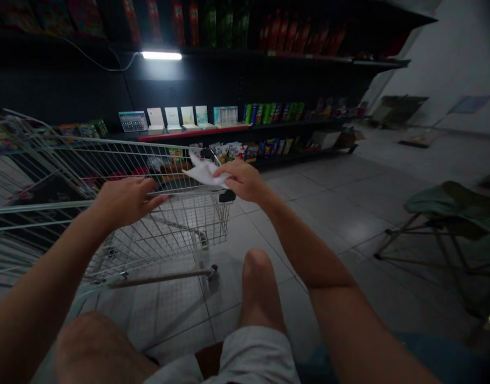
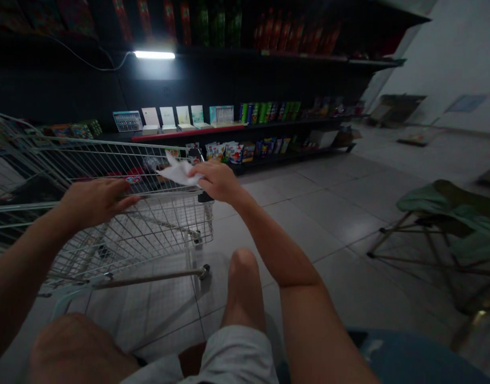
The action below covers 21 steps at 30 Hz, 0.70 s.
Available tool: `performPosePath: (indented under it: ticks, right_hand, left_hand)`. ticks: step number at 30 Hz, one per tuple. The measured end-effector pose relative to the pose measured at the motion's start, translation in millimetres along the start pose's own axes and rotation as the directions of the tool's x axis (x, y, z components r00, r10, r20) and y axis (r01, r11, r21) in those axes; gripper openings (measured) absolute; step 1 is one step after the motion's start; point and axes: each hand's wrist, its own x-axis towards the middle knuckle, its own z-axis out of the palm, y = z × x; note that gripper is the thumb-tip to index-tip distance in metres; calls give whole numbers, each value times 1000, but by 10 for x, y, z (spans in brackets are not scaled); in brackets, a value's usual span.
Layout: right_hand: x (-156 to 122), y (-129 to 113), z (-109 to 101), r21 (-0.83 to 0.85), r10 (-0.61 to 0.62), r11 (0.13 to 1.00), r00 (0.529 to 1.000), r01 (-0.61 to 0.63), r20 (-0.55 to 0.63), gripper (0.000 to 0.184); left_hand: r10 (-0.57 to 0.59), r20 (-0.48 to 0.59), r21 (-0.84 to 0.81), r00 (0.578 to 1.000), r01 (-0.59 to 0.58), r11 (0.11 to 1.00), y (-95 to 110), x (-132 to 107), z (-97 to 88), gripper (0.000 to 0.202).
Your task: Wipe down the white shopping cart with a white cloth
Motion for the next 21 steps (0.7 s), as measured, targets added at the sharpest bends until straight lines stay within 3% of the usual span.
performPosePath:
  ticks: [2,5,7,9,14,18,21]
  right_hand:
    - [314,133,-17,1,26,1000,953,-28,301,31]
    - [751,164,180,-47,29,999,766,1,643,18]
    - [966,133,331,-84,30,995,629,56,777,13]
    - [1094,114,435,-116,48,989,562,87,826,16]
    - [1083,158,444,-85,31,994,584,65,812,22]
    - [903,94,313,142,-130,989,695,41,707,24]
    - [758,-51,244,201,-145,979,780,25,609,23]
  left_hand:
    - [95,11,-26,995,-95,995,345,186,-71,63]
    - [174,11,-45,985,-173,984,738,428,-55,62]
    - [172,-42,-54,984,-174,983,863,515,37,65]
    - [163,-132,-61,978,-172,983,889,537,155,65]
    - [199,-279,-27,939,-215,976,769,466,352,65]
    - [224,-373,27,900,-231,972,635,402,432,63]
    - [251,-414,52,875,-252,966,482,314,497,59]
